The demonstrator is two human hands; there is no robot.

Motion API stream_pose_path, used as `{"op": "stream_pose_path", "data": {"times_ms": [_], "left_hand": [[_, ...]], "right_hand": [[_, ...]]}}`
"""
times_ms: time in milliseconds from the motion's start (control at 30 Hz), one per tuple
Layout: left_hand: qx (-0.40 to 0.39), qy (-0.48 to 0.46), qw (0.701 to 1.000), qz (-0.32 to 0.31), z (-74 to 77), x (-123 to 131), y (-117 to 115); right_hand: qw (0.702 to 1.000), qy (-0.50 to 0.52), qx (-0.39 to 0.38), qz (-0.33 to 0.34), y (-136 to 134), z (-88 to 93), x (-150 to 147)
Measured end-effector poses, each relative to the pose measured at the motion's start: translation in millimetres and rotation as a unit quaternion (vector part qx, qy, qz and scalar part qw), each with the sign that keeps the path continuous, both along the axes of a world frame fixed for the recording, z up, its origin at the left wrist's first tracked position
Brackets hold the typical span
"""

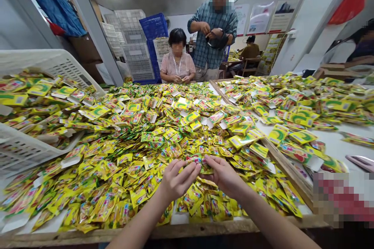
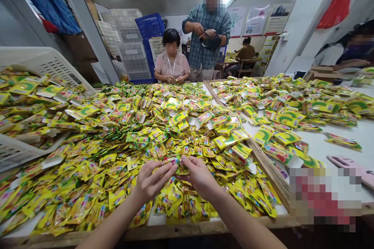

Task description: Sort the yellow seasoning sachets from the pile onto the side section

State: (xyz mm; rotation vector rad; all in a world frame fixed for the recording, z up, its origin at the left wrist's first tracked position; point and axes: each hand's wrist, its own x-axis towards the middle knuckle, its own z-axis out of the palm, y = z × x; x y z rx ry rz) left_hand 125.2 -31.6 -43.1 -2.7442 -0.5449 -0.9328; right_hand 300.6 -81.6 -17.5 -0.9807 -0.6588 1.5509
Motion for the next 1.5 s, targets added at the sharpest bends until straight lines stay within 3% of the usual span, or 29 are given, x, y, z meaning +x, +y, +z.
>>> {"op": "stream_pose_path", "data": {"times_ms": [100, 200, 267, 333, 467, 567, 700, 833, 933, 1000, 1067, 1100, 1133, 1200, 1267, 1300, 1400, 1433, 1500], "left_hand": [[-0.004, -0.010, 0.999, -0.043, 2.8, 12, 0], [-0.084, 0.013, 0.992, -0.097, 13.0, 32, 11], [-0.170, 0.027, 0.984, -0.054, 23.7, 51, 33], [-0.224, 0.014, 0.973, 0.055, 34.2, 74, 68], [-0.250, -0.007, 0.950, 0.189, 39.1, 122, 145], [-0.284, -0.002, 0.927, 0.244, 28.7, 142, 181], [-0.322, -0.025, 0.914, 0.247, 24.1, 138, 195], [-0.343, -0.105, 0.911, 0.204, 43.1, 119, 173], [-0.355, -0.197, 0.898, 0.170, 48.4, 106, 123], [-0.376, -0.262, 0.878, 0.134, 38.4, 97, 79], [-0.464, -0.427, 0.775, 0.039, 21.6, 87, 41], [-0.470, -0.457, 0.755, 0.033, 13.6, 80, 26], [-0.444, -0.465, 0.764, 0.043, 7.1, 72, 14], [-0.310, -0.414, 0.849, 0.111, 0.2, 55, -1], [-0.153, -0.285, 0.932, 0.165, -0.4, 40, -9], [-0.106, -0.212, 0.956, 0.174, 0.0, 34, -12], [-0.107, -0.075, 0.978, 0.162, -1.5, 23, -18], [-0.119, -0.071, 0.977, 0.161, -3.2, 22, -20], [-0.127, -0.109, 0.972, 0.166, -7.6, 21, -24]], "right_hand": [[1.000, -0.021, 0.015, -0.002, 4, -6.4, 7], [0.997, -0.041, 0.021, -0.059, 12, -11.8, 20], [0.990, -0.053, 0.018, -0.128, 18, -12.6, 31], [0.975, -0.058, 0.019, -0.215, 22, -12.4, 43], [0.935, -0.051, 0.035, -0.349, 26, -16.0, 62], [0.941, -0.076, 0.034, -0.328, 28, -23.0, 64], [0.959, -0.100, 0.037, -0.263, 29, -29.7, 58], [0.972, -0.058, 0.050, -0.221, 28, -25.2, 54], [0.979, 0.001, 0.083, -0.187, 24, -18.7, 50], [0.982, 0.019, 0.118, -0.145, 22, -16.9, 48], [0.984, 0.006, 0.149, -0.096, 20, -18.0, 45], [0.984, -0.012, 0.161, -0.075, 18, -19.1, 44], [0.983, -0.039, 0.170, -0.062, 16, -20.2, 44], [0.978, -0.100, 0.176, -0.054, 11, -21.1, 43], [0.972, -0.159, 0.171, -0.038, 1, -19.1, 41], [0.967, -0.186, 0.170, -0.021, -4, -16.7, 39], [0.945, -0.267, 0.190, 0.019, -20, -5.1, 32], [0.934, -0.291, 0.206, -0.003, -24, -0.5, 30], [0.897, -0.344, 0.253, -0.112, -30, 8.7, 25]]}}
